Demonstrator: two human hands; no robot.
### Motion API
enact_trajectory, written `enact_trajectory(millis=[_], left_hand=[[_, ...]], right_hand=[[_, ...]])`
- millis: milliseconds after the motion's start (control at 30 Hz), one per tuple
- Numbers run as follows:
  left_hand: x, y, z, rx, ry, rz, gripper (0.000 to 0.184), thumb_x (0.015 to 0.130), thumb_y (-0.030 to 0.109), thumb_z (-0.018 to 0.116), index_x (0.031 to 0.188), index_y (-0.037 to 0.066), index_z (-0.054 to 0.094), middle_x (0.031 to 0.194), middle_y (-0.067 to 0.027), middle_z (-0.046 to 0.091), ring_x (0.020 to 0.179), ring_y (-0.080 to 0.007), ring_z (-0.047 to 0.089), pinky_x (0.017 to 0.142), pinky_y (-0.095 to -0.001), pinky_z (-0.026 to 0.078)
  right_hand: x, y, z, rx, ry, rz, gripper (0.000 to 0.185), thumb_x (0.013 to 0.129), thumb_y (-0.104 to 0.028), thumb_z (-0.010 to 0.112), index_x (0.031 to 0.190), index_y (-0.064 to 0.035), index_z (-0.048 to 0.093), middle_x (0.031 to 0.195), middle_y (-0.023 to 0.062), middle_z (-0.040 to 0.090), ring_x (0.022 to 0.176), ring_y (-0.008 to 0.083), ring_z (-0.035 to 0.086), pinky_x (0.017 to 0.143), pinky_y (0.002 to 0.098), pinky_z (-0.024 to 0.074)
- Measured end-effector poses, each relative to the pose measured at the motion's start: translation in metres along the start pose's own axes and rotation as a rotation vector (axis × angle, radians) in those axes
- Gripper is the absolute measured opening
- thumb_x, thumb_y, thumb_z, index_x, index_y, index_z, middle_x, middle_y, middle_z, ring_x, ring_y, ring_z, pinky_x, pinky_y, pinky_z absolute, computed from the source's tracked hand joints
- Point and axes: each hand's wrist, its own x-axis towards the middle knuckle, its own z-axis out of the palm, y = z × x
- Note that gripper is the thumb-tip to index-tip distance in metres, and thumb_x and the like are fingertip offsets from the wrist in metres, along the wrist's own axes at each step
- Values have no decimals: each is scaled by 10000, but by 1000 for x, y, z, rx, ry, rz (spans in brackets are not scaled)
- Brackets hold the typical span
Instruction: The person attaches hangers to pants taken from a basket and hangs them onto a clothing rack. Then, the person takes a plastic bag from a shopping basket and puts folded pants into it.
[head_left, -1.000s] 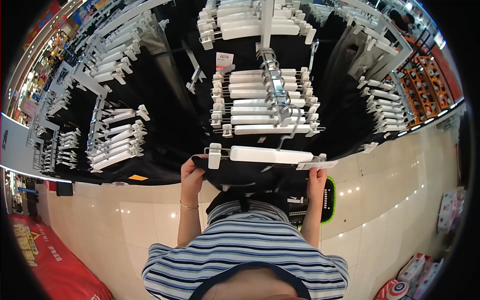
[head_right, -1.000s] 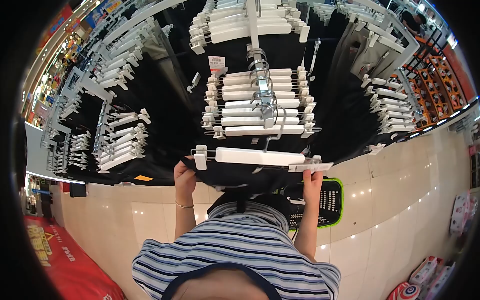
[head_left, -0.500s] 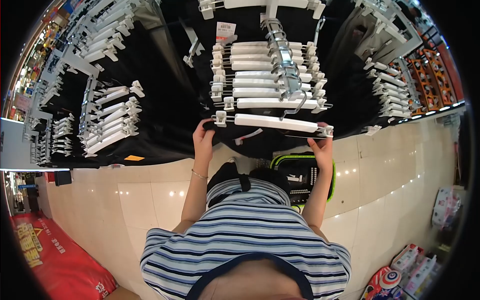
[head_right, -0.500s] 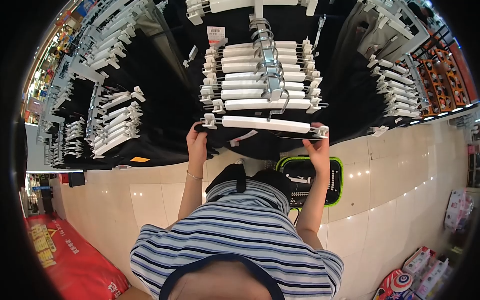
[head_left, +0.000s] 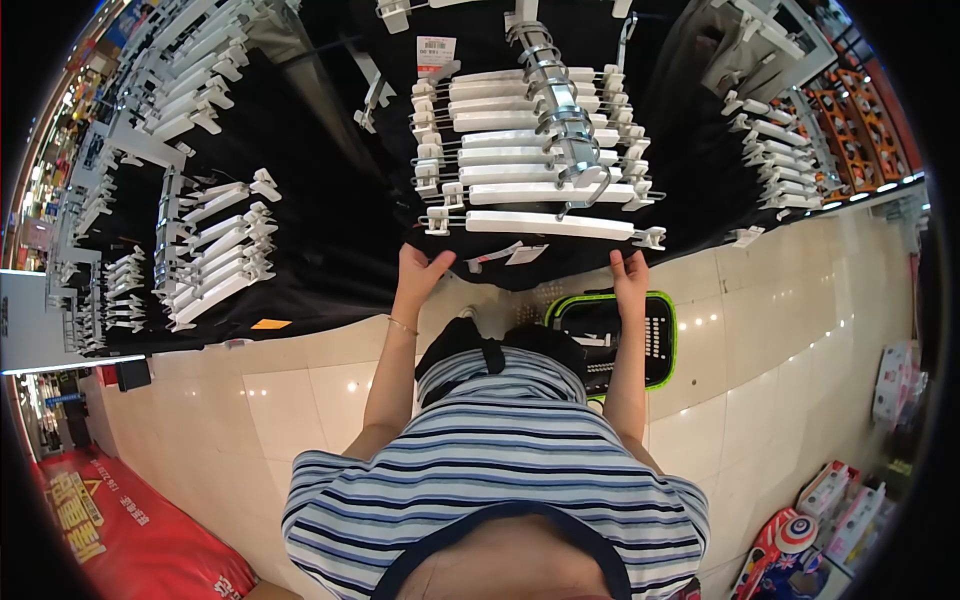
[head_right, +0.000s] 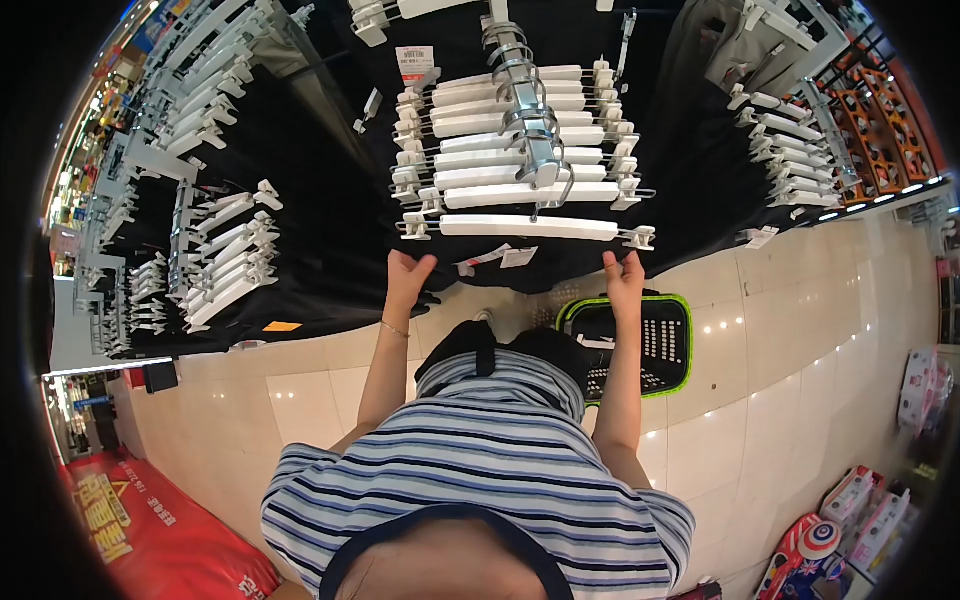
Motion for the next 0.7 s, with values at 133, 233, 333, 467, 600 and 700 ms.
enact_trajectory(millis=[133, 233, 333, 467, 600, 700], left_hand=[[19, -24, -8, 85, -114, 115, 462, 701, 64, 751, 1098, -5, 523, 1015, -58, 596, 915, -140, 552, 819, -280, 447], [22, -14, -7, 8, -43, 106, 428, 707, 66, 747, 1079, 4, 545, 1044, -58, 591, 937, -138, 541, 819, -291, 445], [19, -23, -2, -125, -13, 142, 262, 729, 94, 735, 941, -7, 619, 881, -7, 636, 795, -75, 550, 720, -244, 456], [11, -75, -2, -271, -11, -131, 226, 772, 129, 706, 917, -20, 617, 866, 7, 611, 765, -60, 525, 676, -221, 446], [12, -86, -10, -173, -88, -147, 274, 771, 162, 710, 959, -12, 613, 875, 6, 611, 781, -60, 521, 698, -227, 445], [6, -108, -16, 21, -162, -76, 344, 762, 210, 720, 991, -15, 596, 894, -28, 624, 811, -79, 535, 710, -257, 461]], right_hand=[[-2, 17, 16, 63, -13, 55, 169, 863, -181, 613, 915, -36, 543, 772, -46, 550, 673, 27, 435, 610, 181, 362], [5, 34, 30, 28, -8, -38, 186, 843, -180, 638, 850, -30, 529, 809, -20, 538, 751, 77, 455, 671, 233, 398], [-10, 63, 31, 53, 100, 31, 197, 834, -179, 650, 862, -23, 532, 821, -17, 540, 775, 85, 468, 688, 242, 407], [-30, 118, 22, -113, 152, 109, 226, 855, -194, 622, 791, -23, 488, 726, -32, 462, 674, 53, 382, 554, 222, 332], [-41, 123, 46, -84, 104, 27, 158, 889, -138, 550, 866, 14, 514, 781, 8, 520, 706, 78, 420, 590, 238, 364], [-55, 139, 55, -100, 116, 19, 156, 891, -128, 543, 850, 19, 506, 760, 9, 519, 710, 93, 428, 612, 260, 377]])
